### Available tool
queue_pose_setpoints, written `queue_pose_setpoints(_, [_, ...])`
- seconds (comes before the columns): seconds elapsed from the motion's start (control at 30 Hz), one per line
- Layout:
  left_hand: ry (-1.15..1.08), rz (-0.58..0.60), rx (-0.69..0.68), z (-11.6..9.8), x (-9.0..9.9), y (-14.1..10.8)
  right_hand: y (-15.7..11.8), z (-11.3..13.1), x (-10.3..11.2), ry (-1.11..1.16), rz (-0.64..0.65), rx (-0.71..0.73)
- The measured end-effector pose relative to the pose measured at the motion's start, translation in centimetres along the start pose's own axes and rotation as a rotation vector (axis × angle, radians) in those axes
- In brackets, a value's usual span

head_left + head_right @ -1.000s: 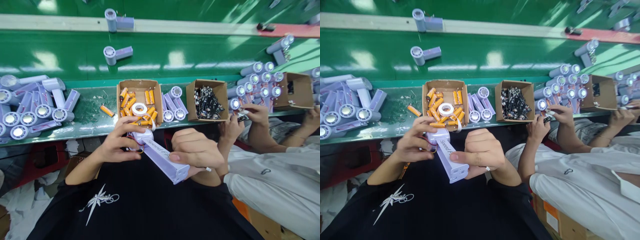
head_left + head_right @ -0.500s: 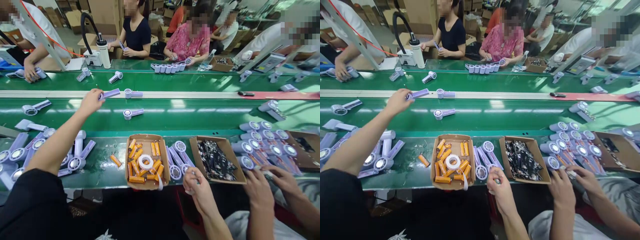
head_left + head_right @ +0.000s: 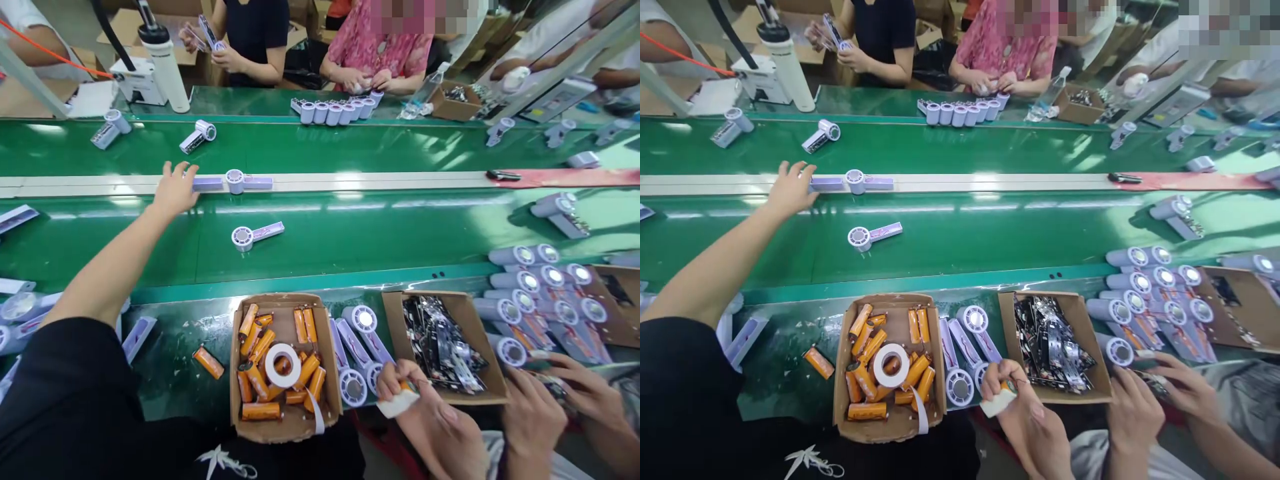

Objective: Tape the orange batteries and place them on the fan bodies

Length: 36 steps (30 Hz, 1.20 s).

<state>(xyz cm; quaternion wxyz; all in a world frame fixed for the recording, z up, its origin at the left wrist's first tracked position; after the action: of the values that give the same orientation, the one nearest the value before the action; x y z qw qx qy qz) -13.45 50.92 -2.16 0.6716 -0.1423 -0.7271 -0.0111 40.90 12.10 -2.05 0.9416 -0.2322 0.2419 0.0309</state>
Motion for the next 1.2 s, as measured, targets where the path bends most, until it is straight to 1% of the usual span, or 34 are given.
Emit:
queue_pose_setpoints(0.03, [0.002, -0.049, -0.029, -2.4, -0.2, -1.4, 0.4, -0.1, -0.4, 0.026, -0.005, 0.008])
queue_pose_setpoints(0.07, [0.022, -0.040, -0.084, -5.2, -0.7, -2.7, 0.7, -0.1, -1.0, 0.041, -0.018, 0.025])
queue_pose_setpoints(0.13, [0.101, 0.069, -0.206, -10.9, -2.3, -4.9, 1.4, -0.2, -2.1, 0.022, -0.026, 0.054])
queue_pose_setpoints(0.17, [0.143, 0.111, -0.225, -13.3, -3.1, -5.6, 1.7, -0.2, -2.6, -0.017, -0.009, 0.060])
queue_pose_setpoints(0.2, [0.178, 0.146, -0.237, -15.2, -3.7, -6.0, 1.8, -0.1, -3.1, -0.075, 0.019, 0.060])
queue_pose_setpoints(0.23, [0.203, 0.167, -0.242, -16.6, -4.2, -6.2, 1.9, 0.0, -3.5, -0.153, 0.051, 0.060])
queue_pose_setpoints(0.27, [0.218, 0.182, -0.253, -17.4, -4.5, -6.2, 1.9, 0.2, -3.7, -0.251, 0.078, 0.059])
queue_pose_setpoints(0.33, [0.229, 0.205, -0.312, -17.9, -4.4, -6.2, 1.6, 0.9, -3.9, -0.482, 0.087, 0.114])
queue_pose_setpoints(0.37, [0.230, 0.216, -0.353, -17.6, -4.2, -6.2, 1.4, 1.4, -4.0, -0.591, 0.071, 0.176])
queue_pose_setpoints(0.43, [0.228, 0.244, -0.429, -16.9, -3.8, -6.7, 1.2, 2.7, -4.4, -0.752, 0.036, 0.353])
queue_pose_setpoints(0.5, [0.220, 0.269, -0.476, -16.5, -3.7, -7.4, 1.6, 3.9, -5.4, -0.835, 0.045, 0.530])
queue_pose_setpoints(0.57, [0.208, 0.288, -0.489, -16.8, -4.1, -7.7, 3.0, 4.9, -6.9, -0.883, 0.109, 0.643])
queue_pose_setpoints(0.6, [0.202, 0.295, -0.483, -17.1, -4.4, -7.5, 4.2, 5.3, -7.7, -0.895, 0.135, 0.679])
queue_pose_setpoints(0.63, [0.194, 0.300, -0.469, -17.6, -4.7, -7.3, 5.6, 5.7, -8.6, -0.899, 0.150, 0.704])
queue_pose_setpoints(0.7, [0.171, 0.317, -0.429, -18.4, -4.9, -6.2, 9.0, 6.3, -10.2, -0.880, 0.134, 0.741])
queue_pose_setpoints(0.77, [0.132, 0.351, -0.404, -18.8, -4.8, -5.0, 13.1, 6.8, -11.9, -0.869, 0.114, 0.756])
queue_pose_setpoints(0.83, [0.079, 0.378, -0.398, -18.7, -4.3, -4.0, 17.3, 6.9, -13.5, -0.911, 0.151, 0.718])
queue_pose_setpoints(0.9, [0.023, 0.363, -0.384, -18.2, -4.0, -3.3, 21.2, 6.5, -14.9, -0.979, 0.203, 0.622])
queue_pose_setpoints(0.97, [-0.025, 0.311, -0.347, -17.7, -4.0, -3.1, 24.3, 5.9, -15.8, -1.082, 0.235, 0.526])
queue_pose_setpoints(1.07, [-0.069, 0.247, -0.300, -17.5, -4.6, -3.1, 26.8, 4.9, -16.4, -1.343, 0.281, 0.432])
queue_pose_setpoints(1.13, [-0.080, 0.236, -0.287, -17.8, -5.0, -3.1, 27.5, 4.4, -16.5, -1.519, 0.309, 0.399])
queue_pose_setpoints(1.2, [-0.083, 0.237, -0.280, -18.1, -5.1, -2.9, 27.5, 4.1, -16.4, -1.623, 0.329, 0.384])
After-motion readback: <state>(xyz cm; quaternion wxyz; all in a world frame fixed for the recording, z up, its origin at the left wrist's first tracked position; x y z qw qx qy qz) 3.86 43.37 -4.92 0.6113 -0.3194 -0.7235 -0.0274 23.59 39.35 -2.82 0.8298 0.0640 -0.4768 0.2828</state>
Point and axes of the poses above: each hand's wrist, its own y-axis towards the middle knuckle, its own x-axis out of the back of the hand, z = x × y, the point moved 3 cm from there along y, towards the middle knuckle, and after that the axes turned 14 degrees about z, right-handed, at the moved point
